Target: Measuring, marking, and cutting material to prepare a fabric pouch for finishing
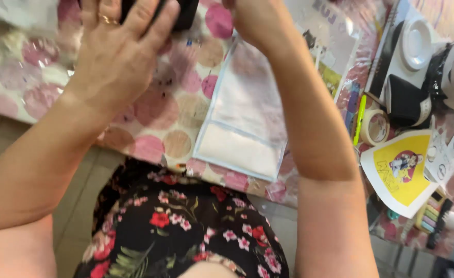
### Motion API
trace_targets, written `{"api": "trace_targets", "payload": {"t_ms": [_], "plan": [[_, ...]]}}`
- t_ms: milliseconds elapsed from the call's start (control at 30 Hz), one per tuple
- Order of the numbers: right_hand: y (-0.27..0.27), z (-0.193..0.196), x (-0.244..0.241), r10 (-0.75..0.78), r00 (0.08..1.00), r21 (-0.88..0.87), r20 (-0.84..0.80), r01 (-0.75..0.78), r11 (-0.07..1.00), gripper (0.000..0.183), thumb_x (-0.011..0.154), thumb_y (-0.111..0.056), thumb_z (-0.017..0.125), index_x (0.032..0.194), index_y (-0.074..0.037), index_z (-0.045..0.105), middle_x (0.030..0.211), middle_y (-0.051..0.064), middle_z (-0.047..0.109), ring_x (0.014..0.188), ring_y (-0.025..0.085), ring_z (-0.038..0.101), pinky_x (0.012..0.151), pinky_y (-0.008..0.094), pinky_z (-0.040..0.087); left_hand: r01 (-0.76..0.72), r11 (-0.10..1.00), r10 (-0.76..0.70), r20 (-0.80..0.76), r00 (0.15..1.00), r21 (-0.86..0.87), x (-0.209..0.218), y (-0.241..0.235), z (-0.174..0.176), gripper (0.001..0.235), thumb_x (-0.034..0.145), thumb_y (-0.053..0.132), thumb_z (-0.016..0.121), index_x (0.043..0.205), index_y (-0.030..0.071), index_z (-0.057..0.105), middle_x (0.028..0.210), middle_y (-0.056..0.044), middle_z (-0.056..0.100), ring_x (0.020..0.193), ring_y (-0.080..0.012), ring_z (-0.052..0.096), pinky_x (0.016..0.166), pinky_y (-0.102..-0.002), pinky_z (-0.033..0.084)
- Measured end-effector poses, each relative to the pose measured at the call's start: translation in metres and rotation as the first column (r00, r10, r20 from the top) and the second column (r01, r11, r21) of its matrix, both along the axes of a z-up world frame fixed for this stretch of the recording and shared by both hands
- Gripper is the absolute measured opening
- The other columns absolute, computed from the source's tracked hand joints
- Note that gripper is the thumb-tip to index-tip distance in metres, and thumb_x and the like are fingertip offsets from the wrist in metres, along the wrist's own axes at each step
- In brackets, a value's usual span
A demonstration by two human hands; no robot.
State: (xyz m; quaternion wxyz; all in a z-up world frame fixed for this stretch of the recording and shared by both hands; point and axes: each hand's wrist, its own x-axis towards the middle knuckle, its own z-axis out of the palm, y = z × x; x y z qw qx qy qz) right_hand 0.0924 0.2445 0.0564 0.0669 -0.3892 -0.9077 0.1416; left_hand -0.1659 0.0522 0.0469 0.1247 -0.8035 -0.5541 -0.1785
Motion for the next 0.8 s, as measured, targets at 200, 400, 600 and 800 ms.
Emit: {"api": "trace_targets", "payload": {"t_ms": [200, 400, 600, 800], "plan": [[-0.125, 0.061, 0.004, 0.222, 0.975, -0.139, 0.023, -0.216, 0.966, 0.009, 0.104, -0.009, 0.058, 0.104, -0.009, 0.067, 0.105, 0.009, 0.064, 0.077, 0.024, 0.064, 0.066, 0.039, 0.049, 0.355, 0.925, -0.303, 0.297, 0.906, -0.138, 0.045, -0.096, -0.050, 0.052, 0.092, 0.035, 0.071, 0.142, 0.023, 0.060, 0.151, -0.010, 0.046, 0.137, -0.0401, 0.038, 0.109, -0.061, 0.027], [-0.163, 0.035, 0.012, 0.441, 0.886, -0.423, 0.140, -0.350, 0.836, 0.015, 0.106, -0.019, 0.054, 0.107, -0.009, 0.065, 0.092, 0.011, 0.067, 0.075, 0.037, 0.063, 0.066, 0.047, 0.046, 0.332, 0.938, -0.308, 0.199, 0.930, -0.097, 0.068, -0.131, -0.062, 0.045, 0.101, 0.048, 0.058, 0.140, 0.026, 0.061, 0.136, 0.005, 0.060, 0.119, -0.0202, 0.060, 0.104, -0.049, 0.030], [-0.167, 0.017, 0.002, 0.539, 0.816, -0.427, 0.209, -0.419, 0.801, 0.022, 0.107, -0.022, 0.052, 0.094, -0.008, 0.062, 0.082, 0.009, 0.064, 0.069, 0.036, 0.063, 0.062, 0.049, 0.046, 0.309, 0.950, -0.304, 0.088, 0.949, -0.045, 0.069, -0.129, -0.065, 0.045, 0.101, 0.047, 0.057, 0.139, 0.024, 0.063, 0.134, 0.007, 0.062, 0.119, -0.0189, 0.056, 0.104, -0.045, 0.028], [-0.167, -0.001, -0.003, 0.550, 0.791, -0.393, 0.268, -0.431, 0.812, 0.018, 0.104, -0.022, 0.052, 0.094, -0.012, 0.063, 0.082, 0.008, 0.065, 0.071, 0.038, 0.065, 0.068, 0.051, 0.048, 0.309, 0.951, -0.304, 0.116, 0.946, -0.023, 0.068, -0.129, -0.066, 0.040, 0.101, 0.043, 0.059, 0.136, 0.026, 0.065, 0.134, 0.008, 0.063, 0.122, -0.0190, 0.057, 0.106, -0.046, 0.029]]}}
